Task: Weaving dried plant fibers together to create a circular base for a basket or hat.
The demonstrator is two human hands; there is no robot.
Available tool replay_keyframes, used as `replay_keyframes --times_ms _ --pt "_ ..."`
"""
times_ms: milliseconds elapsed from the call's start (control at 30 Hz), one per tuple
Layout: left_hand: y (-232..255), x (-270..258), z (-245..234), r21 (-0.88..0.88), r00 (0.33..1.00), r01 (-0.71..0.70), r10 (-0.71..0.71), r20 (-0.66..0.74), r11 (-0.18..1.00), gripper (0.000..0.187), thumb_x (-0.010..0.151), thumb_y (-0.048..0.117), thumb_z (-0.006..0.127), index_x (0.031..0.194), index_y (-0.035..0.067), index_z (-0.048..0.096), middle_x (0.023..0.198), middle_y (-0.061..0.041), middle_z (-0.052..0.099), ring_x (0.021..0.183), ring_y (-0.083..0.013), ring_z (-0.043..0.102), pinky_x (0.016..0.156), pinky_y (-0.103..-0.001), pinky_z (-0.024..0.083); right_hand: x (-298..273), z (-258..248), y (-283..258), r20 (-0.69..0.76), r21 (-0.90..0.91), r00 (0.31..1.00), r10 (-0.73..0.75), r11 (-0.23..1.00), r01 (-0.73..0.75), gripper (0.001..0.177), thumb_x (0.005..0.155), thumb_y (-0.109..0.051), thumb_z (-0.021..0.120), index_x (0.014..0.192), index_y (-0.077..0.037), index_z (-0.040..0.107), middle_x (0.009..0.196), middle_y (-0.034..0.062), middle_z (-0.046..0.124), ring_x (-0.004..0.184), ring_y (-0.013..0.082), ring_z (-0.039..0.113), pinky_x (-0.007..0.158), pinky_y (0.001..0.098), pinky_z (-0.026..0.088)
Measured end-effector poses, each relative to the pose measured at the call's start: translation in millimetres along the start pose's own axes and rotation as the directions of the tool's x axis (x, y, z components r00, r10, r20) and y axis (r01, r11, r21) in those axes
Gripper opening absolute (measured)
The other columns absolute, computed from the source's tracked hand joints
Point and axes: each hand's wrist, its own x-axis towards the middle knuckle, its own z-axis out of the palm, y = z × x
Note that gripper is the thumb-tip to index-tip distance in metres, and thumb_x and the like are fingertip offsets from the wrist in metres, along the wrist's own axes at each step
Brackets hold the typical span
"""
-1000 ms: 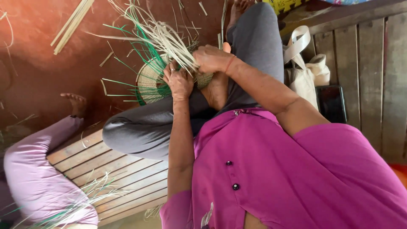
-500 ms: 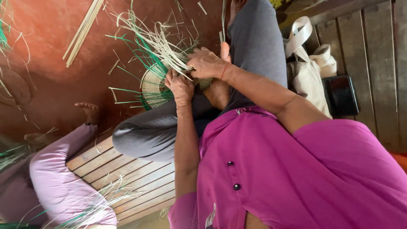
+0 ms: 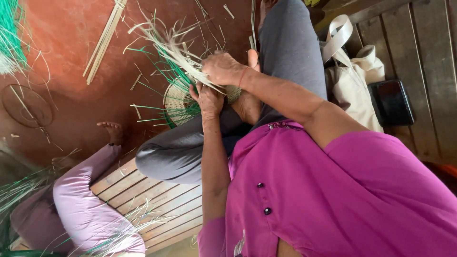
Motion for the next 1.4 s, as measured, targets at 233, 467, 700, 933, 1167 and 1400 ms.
replay_keyframes --times_ms 233,467,700,933,1167,1400 --pt "-8 8 9 -0.092 0.99 -0.054 0.042 -0.134 0.994 0.026 0.084 0.043 0.071 0.09 0.019 0.076 0.09 -0.007 0.073 0.118 -0.0297 0.061 0.123 -0.056 0.016 -16 -3 9 0.144 0.046 0.983 0.115 0.991 -0.123 0.027 0.084 -0.043 0.075 0.087 -0.016 0.079 0.079 0.0088 0.069 0.083 0.0305 0.071 0.085 0.0472 0.052" --pt "-33 6 37 -0.025 0.984 -0.059 0.054 -0.168 0.998 0.025 0.088 0.038 0.068 0.087 0.016 0.077 0.088 -0.008 0.075 0.118 -0.0255 0.063 0.123 -0.051 0.018 -34 16 24 0.088 0.049 0.995 -0.041 0.998 0.036 0.023 0.085 -0.042 0.069 0.089 -0.021 0.077 0.086 0.0078 0.066 0.092 0.0305 0.065 0.083 0.0473 0.048" --pt "-8 8 2 -0.061 0.998 0.028 -0.032 -0.058 0.998 0.028 0.088 0.04 0.064 0.086 0.017 0.08 0.101 -0.002 0.077 0.131 -0.0182 0.056 0.126 -0.05 0.011 -29 8 31 0.144 0.072 0.988 0.054 0.995 -0.065 0.033 0.073 -0.044 0.08 0.08 -0.014 0.068 0.083 0.0063 0.068 0.091 0.0299 0.068 0.086 0.0487 0.047" --pt "16 12 -10 -0.015 0.995 0.048 -0.049 -0.082 0.999 0.028 0.082 0.043 0.067 0.083 0.017 0.075 0.091 -0.005 0.075 0.123 -0.0209 0.061 0.124 -0.053 0.013 -9 -4 7 -0.011 -0.113 1.0 0.016 0.993 -0.017 0.02 0.085 -0.037 0.068 0.08 -0.018 0.073 0.081 0.0028 0.067 0.084 0.0247 0.068 0.08 0.0471 0.05" --pt "-12 9 15 -0.086 0.982 -0.067 0.05 -0.183 0.994 0.014 0.077 0.028 0.068 0.079 0.015 0.072 0.085 -0.008 0.072 0.115 -0.027 0.065 0.122 -0.054 0.022 -23 3 10 0.08 0.04 0.994 0.081 0.996 -0.084 0.015 0.084 -0.03 0.069 0.083 -0.017 0.076 0.082 0.0078 0.071 0.088 0.0329 0.072 0.077 0.0528 0.056" --pt "-2 13 4 -0.063 0.998 0.053 -0.056 -0.043 0.997 0.028 0.088 0.044 0.065 0.084 0.018 0.075 0.088 -0.004 0.074 0.124 -0.0176 0.059 0.124 -0.053 0.01 -35 -22 24 0.149 0.039 0.986 -0.071 0.997 0.066 0.016 0.081 -0.03 0.075 0.088 -0.016 0.078 0.09 0.0047 0.071 0.092 0.0301 0.068 0.083 0.0479 0.049"
